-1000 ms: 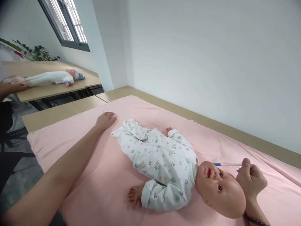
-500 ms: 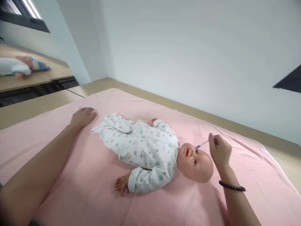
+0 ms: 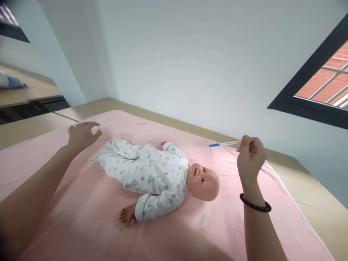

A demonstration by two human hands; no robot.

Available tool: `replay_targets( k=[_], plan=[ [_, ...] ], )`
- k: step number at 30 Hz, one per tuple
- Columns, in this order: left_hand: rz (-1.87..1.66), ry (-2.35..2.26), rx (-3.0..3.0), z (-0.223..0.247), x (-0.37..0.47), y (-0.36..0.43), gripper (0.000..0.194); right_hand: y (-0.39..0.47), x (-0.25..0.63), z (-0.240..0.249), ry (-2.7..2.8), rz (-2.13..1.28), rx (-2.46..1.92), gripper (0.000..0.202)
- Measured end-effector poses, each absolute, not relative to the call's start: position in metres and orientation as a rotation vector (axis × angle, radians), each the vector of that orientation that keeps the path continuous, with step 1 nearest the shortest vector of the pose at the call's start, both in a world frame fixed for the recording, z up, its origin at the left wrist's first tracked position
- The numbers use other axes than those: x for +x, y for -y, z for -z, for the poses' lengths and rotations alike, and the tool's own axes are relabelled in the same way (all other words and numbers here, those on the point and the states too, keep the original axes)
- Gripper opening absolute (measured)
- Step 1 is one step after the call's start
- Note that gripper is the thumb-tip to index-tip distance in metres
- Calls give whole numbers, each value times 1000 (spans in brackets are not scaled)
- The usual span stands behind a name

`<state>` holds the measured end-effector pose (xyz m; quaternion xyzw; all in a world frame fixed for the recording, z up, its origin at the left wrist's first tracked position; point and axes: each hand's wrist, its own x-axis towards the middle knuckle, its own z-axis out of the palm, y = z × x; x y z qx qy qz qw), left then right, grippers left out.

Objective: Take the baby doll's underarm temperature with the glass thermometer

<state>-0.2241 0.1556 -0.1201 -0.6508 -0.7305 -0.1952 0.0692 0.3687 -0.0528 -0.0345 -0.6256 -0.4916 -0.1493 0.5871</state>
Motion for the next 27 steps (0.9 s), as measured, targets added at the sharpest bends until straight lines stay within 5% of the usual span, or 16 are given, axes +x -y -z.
replay_targets(
  k=[8, 11, 16, 24, 27],
  plan=[
    [1585, 1002, -2937, -34, -32, -17, 31, 75, 247, -48, 1098, 167, -905, 26],
    [1694, 484, -3325, -55, -2, 29, 34, 85, 210, -54, 1164, 81, -856, 22],
    [2290, 527, -2794, -53, 0, 39, 20, 95, 192, -58, 1279, 6, -863, 12],
    [2124, 554, -2703, -50, -18, 23, 10, 78, 199, -35, 1315, -90, -1001, 30],
    [1993, 557, -2749, -51, -20, 21, 27, 72, 201, -23, 1309, -176, -1055, 49]
  ],
)
